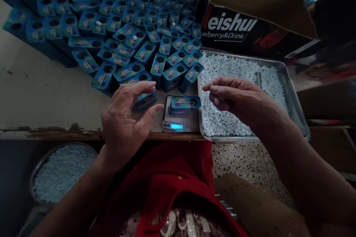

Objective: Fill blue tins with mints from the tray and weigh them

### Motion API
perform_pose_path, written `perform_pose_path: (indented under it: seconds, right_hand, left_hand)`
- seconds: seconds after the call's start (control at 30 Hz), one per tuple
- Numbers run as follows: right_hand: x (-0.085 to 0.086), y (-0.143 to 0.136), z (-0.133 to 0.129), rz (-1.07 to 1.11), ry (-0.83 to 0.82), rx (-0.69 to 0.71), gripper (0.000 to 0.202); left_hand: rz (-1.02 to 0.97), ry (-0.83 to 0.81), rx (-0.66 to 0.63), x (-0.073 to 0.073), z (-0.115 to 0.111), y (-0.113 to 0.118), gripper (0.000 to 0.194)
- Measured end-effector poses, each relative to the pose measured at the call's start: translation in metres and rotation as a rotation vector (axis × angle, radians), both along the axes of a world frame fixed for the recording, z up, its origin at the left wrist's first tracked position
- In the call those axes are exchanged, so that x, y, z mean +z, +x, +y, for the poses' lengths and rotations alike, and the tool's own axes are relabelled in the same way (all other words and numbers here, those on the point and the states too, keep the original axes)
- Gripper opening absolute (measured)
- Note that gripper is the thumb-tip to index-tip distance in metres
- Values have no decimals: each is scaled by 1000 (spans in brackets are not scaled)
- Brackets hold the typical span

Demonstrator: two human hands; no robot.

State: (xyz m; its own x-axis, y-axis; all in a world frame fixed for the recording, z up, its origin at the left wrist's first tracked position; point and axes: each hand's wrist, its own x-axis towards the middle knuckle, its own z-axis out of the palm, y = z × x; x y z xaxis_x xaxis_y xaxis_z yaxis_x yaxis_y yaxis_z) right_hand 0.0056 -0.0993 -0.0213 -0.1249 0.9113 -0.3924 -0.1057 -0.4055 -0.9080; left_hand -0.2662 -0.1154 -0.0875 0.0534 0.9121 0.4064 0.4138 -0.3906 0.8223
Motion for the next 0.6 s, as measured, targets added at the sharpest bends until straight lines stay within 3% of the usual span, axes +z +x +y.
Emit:
perform_pose_path:
  seconds: [0.3,0.47,0.6]
  right_hand:
    - [13,-13,8,-10,38,121,10]
    - [9,-12,11,-154,160,254,3]
    - [3,-15,13,-223,206,347,12]
  left_hand:
    - [7,-30,-72,-1,9,9,53]
    - [-24,-62,-116,-9,13,13,56]
    - [-11,-86,-134,-12,12,14,56]
